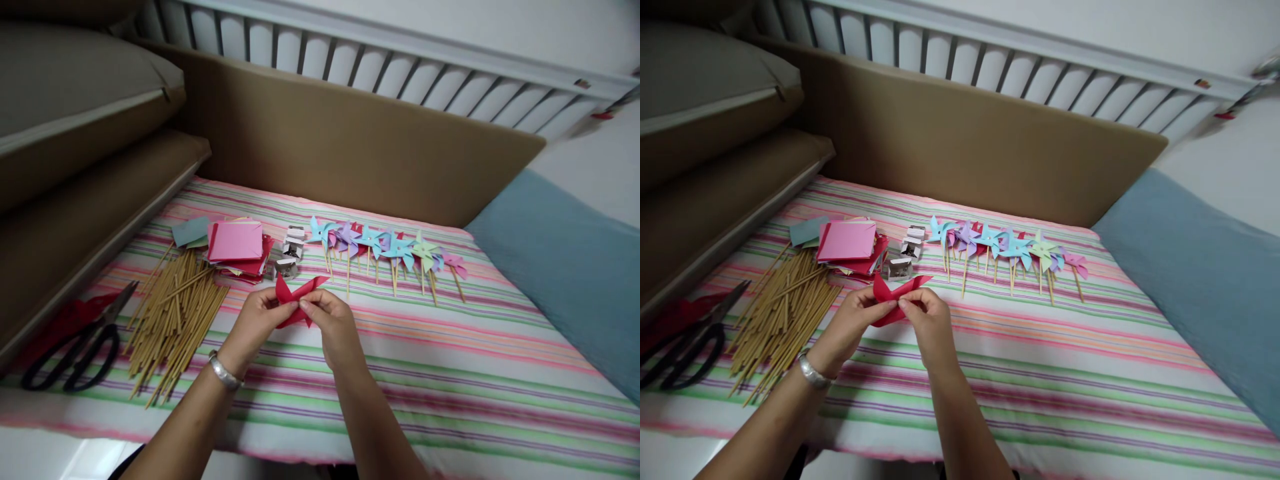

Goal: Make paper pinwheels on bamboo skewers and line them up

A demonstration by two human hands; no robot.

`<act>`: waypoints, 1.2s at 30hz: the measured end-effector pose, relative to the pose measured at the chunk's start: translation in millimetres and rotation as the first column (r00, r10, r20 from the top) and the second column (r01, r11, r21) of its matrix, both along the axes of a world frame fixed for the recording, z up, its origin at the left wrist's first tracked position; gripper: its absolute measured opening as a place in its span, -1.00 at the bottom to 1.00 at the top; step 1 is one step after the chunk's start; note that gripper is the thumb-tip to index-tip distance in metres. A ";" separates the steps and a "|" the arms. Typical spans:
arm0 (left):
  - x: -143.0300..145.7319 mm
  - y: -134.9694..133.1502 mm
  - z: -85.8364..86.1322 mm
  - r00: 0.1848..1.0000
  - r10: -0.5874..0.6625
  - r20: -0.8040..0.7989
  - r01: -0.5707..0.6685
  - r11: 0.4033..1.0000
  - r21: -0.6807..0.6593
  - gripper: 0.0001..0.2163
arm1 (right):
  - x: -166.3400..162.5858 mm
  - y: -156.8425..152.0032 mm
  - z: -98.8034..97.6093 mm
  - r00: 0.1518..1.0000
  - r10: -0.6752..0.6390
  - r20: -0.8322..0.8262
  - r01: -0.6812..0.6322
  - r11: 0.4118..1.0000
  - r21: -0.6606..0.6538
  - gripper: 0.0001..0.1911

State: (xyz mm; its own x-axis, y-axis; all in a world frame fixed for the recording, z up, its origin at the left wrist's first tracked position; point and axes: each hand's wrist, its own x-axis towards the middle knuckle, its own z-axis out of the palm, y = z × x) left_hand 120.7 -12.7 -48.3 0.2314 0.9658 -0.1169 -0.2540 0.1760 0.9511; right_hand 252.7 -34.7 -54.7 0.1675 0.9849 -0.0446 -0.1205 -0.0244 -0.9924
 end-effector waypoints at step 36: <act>5.3 -2.9 -8.7 0.994 0.064 0.088 -0.061 0.998 -0.033 -0.87 | -5.0 2.0 -6.0 0.996 -0.092 0.016 0.092 0.995 0.030 -0.89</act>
State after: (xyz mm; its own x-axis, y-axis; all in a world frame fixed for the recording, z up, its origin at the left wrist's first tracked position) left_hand 126.0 -15.7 -56.9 0.1815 0.9751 -0.1277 -0.3484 0.1852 0.9189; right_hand 247.8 -32.7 -60.7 0.2578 0.9661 -0.0121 -0.1033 0.0151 -0.9945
